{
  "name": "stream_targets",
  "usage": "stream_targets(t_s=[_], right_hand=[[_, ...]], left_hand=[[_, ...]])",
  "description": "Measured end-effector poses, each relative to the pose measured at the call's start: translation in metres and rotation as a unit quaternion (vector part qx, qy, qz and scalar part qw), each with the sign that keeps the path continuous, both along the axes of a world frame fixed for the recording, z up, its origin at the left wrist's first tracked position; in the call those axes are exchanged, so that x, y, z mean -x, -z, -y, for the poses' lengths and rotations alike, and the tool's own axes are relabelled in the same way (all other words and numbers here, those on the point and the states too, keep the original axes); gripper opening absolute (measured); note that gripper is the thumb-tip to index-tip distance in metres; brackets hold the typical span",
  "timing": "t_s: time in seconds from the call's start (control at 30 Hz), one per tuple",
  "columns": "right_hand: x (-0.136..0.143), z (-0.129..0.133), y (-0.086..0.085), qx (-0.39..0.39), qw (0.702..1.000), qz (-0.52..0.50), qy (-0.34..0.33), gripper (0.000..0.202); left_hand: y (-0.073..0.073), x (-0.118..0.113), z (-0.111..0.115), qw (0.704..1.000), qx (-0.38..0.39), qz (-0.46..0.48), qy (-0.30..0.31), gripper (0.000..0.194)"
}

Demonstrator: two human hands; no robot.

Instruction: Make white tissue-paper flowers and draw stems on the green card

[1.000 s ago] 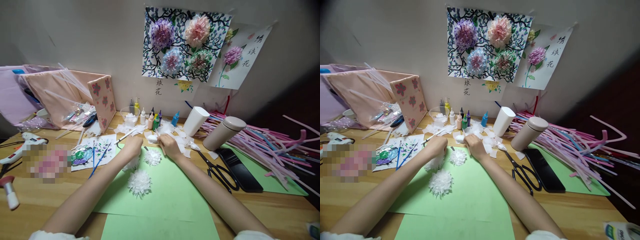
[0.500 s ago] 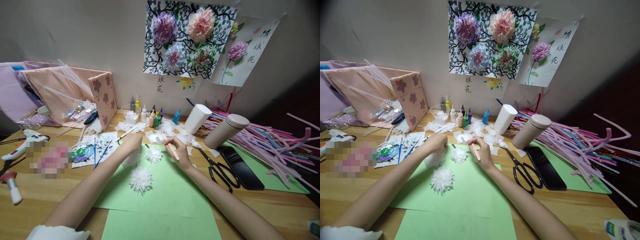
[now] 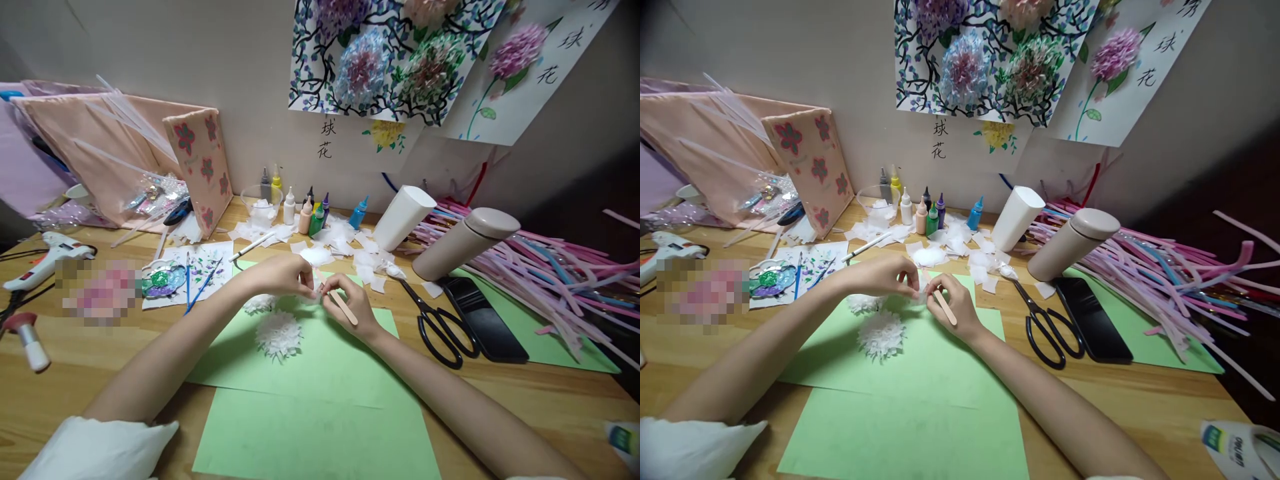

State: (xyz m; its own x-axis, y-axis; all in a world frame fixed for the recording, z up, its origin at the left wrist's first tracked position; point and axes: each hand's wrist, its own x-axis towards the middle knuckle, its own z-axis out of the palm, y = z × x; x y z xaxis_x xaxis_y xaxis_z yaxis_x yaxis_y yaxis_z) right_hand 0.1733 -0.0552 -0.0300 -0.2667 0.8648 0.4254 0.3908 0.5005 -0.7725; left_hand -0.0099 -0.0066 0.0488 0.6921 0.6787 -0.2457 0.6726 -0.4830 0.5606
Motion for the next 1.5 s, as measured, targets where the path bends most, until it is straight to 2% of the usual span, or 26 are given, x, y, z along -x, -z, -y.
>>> stream_targets(t_s=[0.17,0.3,0.37,0.5,0.67,0.87,0.97,1.1,1.27,1.37,1.5], right_hand=[[-0.004,0.003,0.001,-0.006,0.999,-0.033,-0.013,0.005],[-0.011,0.007,0.006,-0.073,0.991,-0.109,-0.003,0.032],[-0.013,0.008,0.008,-0.106,0.988,-0.113,0.001,0.038],[-0.010,0.008,0.009,-0.134,0.989,-0.057,-0.016,0.038],[-0.006,0.006,0.006,-0.140,0.989,0.027,-0.039,0.033],[-0.005,0.005,0.004,-0.119,0.988,0.078,-0.058,0.032],[-0.005,0.005,0.004,-0.110,0.990,0.070,-0.054,0.032],[-0.005,0.005,0.003,-0.088,0.994,0.057,-0.038,0.033],[-0.004,0.004,0.001,-0.052,0.997,0.046,-0.022,0.035],[-0.004,0.004,0.002,-0.041,0.998,0.042,-0.020,0.036],[-0.007,0.006,0.004,-0.074,0.997,0.022,-0.006,0.036]], left_hand=[[-0.001,0.008,-0.008,0.999,-0.033,-0.010,0.001,0.021],[-0.016,0.025,-0.016,0.999,-0.011,-0.035,-0.001,0.023],[-0.023,0.032,-0.018,0.999,0.004,-0.041,0.005,0.022],[-0.027,0.040,-0.021,0.998,0.017,-0.040,0.035,0.023],[-0.028,0.039,-0.019,0.998,0.027,-0.032,0.044,0.022],[-0.031,0.028,-0.011,0.993,0.102,-0.010,0.065,0.015],[-0.025,0.021,-0.008,0.990,0.107,0.001,0.095,0.014],[-0.009,0.007,-0.002,0.990,0.066,0.002,0.121,0.012],[0.009,-0.008,0.005,0.997,-0.041,-0.023,0.054,0.014],[0.014,-0.012,0.008,0.994,-0.103,-0.046,0.016,0.016],[0.016,-0.013,0.008,0.989,-0.134,-0.060,0.004,0.017]])
